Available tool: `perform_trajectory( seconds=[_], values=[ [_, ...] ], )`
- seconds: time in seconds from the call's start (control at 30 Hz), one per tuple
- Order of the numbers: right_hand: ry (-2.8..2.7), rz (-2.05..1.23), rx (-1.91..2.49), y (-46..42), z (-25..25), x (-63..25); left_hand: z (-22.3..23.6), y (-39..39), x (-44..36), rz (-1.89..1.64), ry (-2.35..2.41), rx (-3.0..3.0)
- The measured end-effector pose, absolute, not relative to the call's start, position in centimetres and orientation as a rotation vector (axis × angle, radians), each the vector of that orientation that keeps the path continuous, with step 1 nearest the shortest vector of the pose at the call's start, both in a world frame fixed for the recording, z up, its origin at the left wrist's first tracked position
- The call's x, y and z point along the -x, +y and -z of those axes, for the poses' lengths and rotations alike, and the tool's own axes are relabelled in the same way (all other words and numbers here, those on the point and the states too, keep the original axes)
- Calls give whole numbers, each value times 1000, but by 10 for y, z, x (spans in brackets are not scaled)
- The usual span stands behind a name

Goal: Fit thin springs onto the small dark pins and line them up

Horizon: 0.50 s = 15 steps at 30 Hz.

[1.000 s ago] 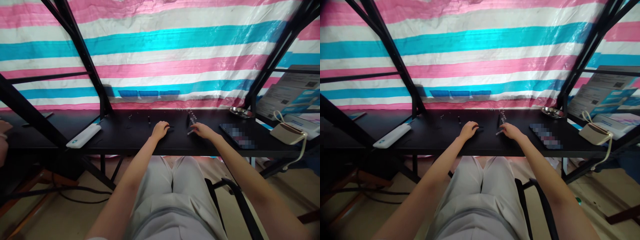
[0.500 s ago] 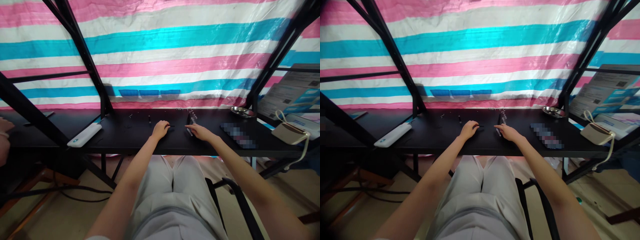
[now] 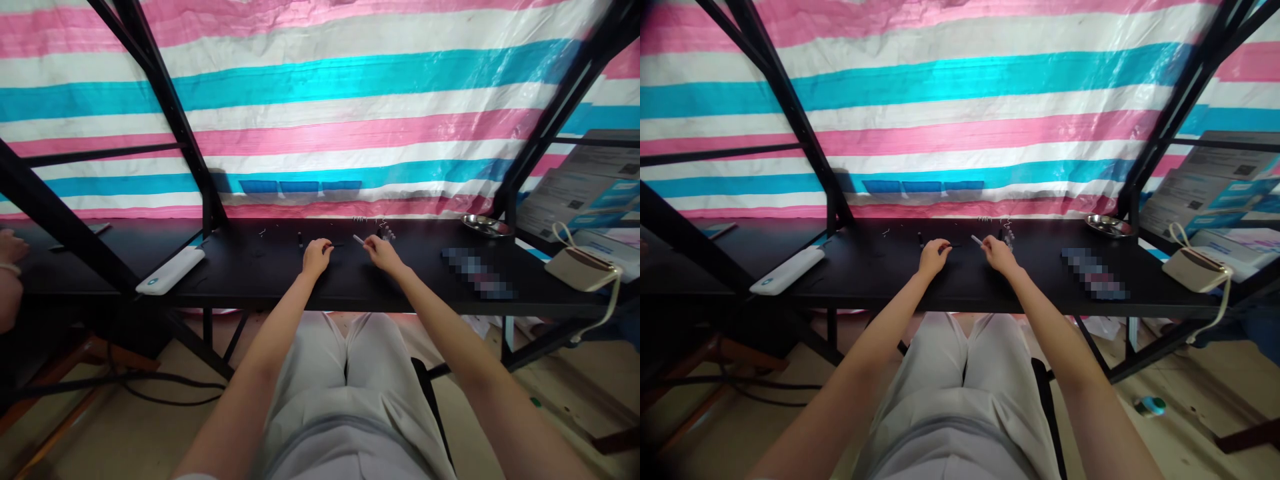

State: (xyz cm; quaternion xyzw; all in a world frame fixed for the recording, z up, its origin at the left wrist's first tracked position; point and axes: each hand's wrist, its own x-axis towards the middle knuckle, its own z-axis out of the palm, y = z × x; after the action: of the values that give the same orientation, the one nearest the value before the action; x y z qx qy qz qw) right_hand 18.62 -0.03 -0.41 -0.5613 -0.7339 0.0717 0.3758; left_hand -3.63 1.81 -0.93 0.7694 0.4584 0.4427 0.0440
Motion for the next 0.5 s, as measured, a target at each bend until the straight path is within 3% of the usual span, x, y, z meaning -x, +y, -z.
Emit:
perform_trajectory(
  seconds=[0.17,0.5],
  values=[
    [-1484,-277,1179,11,10,-154,10,23,40,-1437,1466,-2122],
    [-1494,-406,1042,-2,21,-147,14,27,40,-1447,1463,-2118]
  ],
)
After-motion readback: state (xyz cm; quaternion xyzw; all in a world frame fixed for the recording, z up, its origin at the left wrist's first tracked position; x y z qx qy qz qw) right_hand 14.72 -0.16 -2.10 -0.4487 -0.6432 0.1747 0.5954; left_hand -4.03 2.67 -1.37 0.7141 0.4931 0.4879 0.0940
